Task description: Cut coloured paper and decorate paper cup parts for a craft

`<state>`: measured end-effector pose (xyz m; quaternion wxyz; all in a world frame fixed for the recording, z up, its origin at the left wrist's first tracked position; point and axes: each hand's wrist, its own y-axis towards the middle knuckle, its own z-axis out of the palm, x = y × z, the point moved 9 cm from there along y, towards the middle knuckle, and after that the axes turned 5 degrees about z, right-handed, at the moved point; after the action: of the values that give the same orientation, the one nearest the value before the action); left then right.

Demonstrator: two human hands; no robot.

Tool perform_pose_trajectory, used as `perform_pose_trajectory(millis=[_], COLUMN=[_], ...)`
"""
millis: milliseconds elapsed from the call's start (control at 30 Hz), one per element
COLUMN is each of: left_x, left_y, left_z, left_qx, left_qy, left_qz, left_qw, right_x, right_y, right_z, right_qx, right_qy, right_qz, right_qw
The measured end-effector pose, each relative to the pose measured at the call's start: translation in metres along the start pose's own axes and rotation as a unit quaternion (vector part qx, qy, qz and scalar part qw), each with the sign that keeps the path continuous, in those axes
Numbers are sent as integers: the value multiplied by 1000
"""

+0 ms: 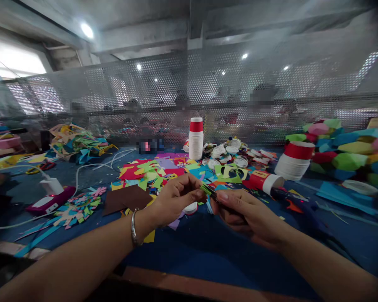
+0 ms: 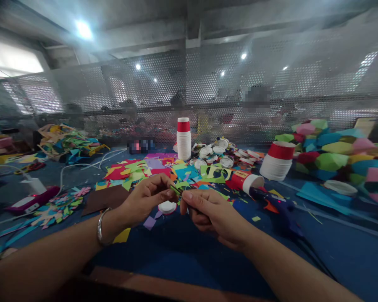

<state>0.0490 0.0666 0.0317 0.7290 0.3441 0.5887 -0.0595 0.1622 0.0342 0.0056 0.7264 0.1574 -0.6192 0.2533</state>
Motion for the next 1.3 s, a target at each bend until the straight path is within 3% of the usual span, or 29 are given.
perform_pose_trajectory(millis=[833, 1200, 1300], left_x=[5, -1, -6], left_y=[0, 2, 0], left_z=[-3, -7, -7], left_qx=[-15, -39, -32], left_qy=[16, 35, 77], left_qz=[-6, -14, 10], left_qw=[1000, 998, 996], right_x=[-3, -2, -3], right_y=[5, 7, 6], right_z=[-2, -9, -7], right_qx=[-33, -71, -64], right_qy=[-21, -57, -55], right_qz=[3, -36, -35], right_qw=[999, 995, 996])
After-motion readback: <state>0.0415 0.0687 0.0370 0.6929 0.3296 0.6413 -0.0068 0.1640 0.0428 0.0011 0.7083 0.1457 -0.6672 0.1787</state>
